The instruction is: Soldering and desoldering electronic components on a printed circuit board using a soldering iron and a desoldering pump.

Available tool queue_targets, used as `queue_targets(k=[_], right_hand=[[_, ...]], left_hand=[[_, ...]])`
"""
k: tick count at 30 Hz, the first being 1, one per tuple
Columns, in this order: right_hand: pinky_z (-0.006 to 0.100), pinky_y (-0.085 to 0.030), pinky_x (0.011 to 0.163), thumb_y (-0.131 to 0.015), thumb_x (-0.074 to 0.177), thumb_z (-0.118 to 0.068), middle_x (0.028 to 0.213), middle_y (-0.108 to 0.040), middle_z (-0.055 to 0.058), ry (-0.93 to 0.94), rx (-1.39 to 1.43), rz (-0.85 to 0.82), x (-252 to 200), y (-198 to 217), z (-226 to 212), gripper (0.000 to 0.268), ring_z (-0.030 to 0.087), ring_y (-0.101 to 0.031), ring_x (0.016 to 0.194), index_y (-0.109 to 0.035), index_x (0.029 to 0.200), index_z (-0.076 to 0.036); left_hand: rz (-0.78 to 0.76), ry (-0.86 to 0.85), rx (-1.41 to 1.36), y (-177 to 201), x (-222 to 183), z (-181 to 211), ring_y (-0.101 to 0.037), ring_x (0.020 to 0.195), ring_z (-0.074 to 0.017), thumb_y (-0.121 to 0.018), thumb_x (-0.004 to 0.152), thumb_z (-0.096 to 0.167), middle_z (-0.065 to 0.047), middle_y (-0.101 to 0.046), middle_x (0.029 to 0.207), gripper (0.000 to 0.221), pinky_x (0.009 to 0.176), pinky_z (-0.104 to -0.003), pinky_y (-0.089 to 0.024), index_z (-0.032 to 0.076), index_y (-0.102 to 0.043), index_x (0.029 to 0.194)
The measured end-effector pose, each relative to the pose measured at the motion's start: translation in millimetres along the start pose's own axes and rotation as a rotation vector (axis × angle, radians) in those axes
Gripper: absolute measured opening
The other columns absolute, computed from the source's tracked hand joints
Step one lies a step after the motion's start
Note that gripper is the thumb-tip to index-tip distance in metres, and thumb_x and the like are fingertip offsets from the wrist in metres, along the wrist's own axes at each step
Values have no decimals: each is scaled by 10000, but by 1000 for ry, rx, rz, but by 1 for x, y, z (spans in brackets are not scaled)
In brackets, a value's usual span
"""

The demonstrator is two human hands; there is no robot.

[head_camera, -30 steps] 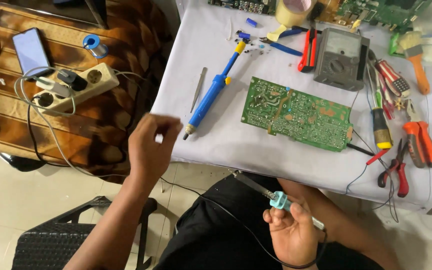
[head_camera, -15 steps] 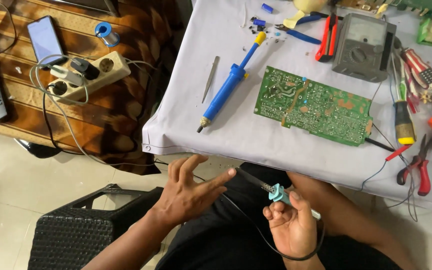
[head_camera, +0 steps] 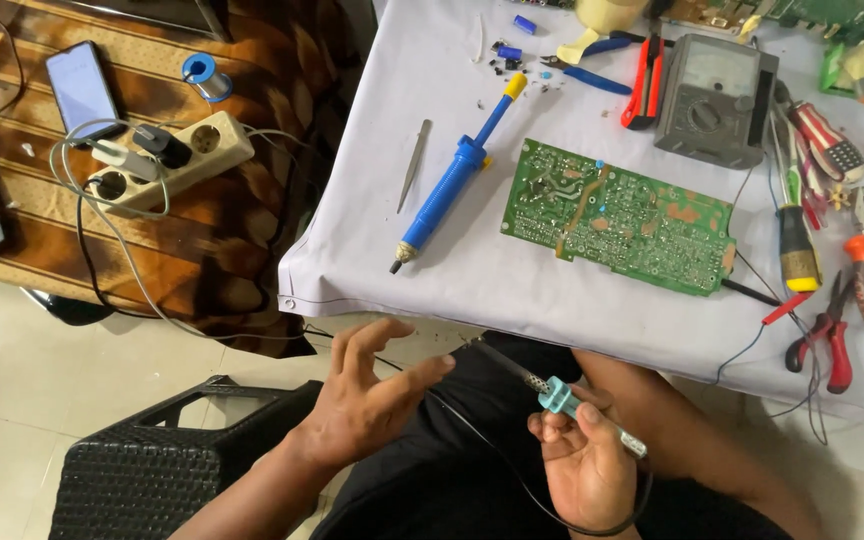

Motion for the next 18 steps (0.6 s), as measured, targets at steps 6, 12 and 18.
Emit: queue_targets(k=[6, 12, 18], right_hand=[[458, -486, 792, -575, 1008, -119, 839, -697, 127, 93, 13, -153, -2, 7, 4, 202, 198, -586, 702, -734, 1117, -56], [466, -536, 797, -662, 952, -67, 809, -666, 143, 233, -35, -226, -3, -1, 0, 262, 240, -617, 740, -756, 1195, -82], [404, -565, 1013, -592, 909, -427, 1111, -716, 257, -906, -551, -529, 67, 45, -27, 594, 290, -711, 1043, -605, 1216, 81]], left_hand=[[-325, 542, 264, -16, 8, -32, -381, 1350, -410, -507, 936, 170, -188, -302, 1492, 570, 1090, -623, -364, 100, -500, 1502], [-29, 211, -75, 15, 21, -16, -500, 1012, -305, -709, 949, 343, -100, -572, 1115, 297, 884, -413, -421, 91, -675, 797], [-628, 450, 154, -3, 31, -8, -356, 1291, -448, -498, 867, 142, -179, -289, 1547, 698, 1049, -627, -369, 388, -476, 1520]])
Point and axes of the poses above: each hand's wrist, its own x-axis towards the middle knuckle, its own y-axis out of the back of the hand, z = x × y, the point moved 3 cm from there along x, towards the middle knuckle
